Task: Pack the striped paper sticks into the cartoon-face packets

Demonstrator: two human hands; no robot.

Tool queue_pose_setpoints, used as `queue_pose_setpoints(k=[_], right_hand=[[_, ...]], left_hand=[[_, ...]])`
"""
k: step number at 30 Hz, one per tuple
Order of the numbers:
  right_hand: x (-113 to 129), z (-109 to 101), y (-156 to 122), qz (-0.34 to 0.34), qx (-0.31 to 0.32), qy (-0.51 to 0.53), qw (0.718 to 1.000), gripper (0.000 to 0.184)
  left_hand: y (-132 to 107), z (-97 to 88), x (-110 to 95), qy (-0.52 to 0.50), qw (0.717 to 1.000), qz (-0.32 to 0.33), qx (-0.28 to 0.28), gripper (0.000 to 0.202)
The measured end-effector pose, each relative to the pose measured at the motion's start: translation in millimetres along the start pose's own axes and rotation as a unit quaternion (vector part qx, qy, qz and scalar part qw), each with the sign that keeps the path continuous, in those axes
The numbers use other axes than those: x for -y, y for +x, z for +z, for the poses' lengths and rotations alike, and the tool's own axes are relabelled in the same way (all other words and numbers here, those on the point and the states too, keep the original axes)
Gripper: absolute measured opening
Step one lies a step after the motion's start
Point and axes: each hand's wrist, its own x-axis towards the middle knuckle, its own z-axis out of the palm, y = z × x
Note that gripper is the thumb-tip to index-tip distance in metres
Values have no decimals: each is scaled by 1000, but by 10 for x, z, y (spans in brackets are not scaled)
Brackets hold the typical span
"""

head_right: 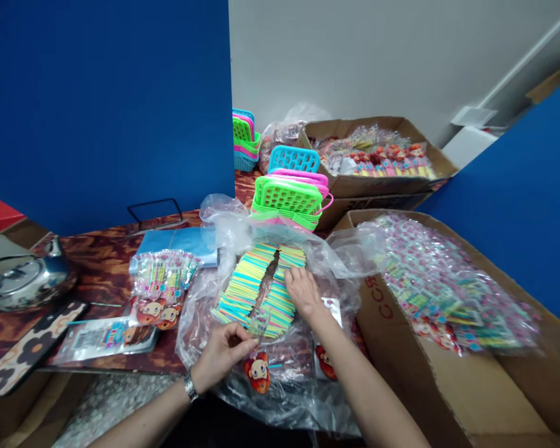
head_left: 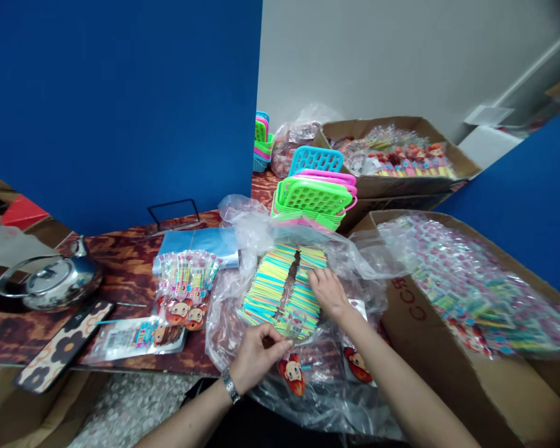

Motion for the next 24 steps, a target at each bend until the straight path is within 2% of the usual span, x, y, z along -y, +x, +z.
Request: queue_pose_setpoints(k=[10, 14, 16, 18, 21, 24], right_hand=[[-76, -4, 52, 19, -23, 67, 997, 19], [-69, -124, -4, 47, -42, 125, 990, 19], [-16, -228, -67, 56, -49, 190, 979, 20], [64, -327, -141, 63, -58, 336, 938, 22], [191, -418, -231, 74, -67, 574, 813, 22], [284, -465, -268, 85, -65, 679, 726, 25]], left_hand=[[2, -3, -69, 5, 1000, 5, 1, 28], [18, -18, -78, 19, 1000, 10, -5, 27], [27, -24, -76, 25, 1000, 7, -7, 26], [35, -25, -70, 27, 1000, 2, -7, 26], [38, -23, -67, 29, 1000, -1, -10, 27], [35, -28, -96, 50, 998, 16, -21, 26]])
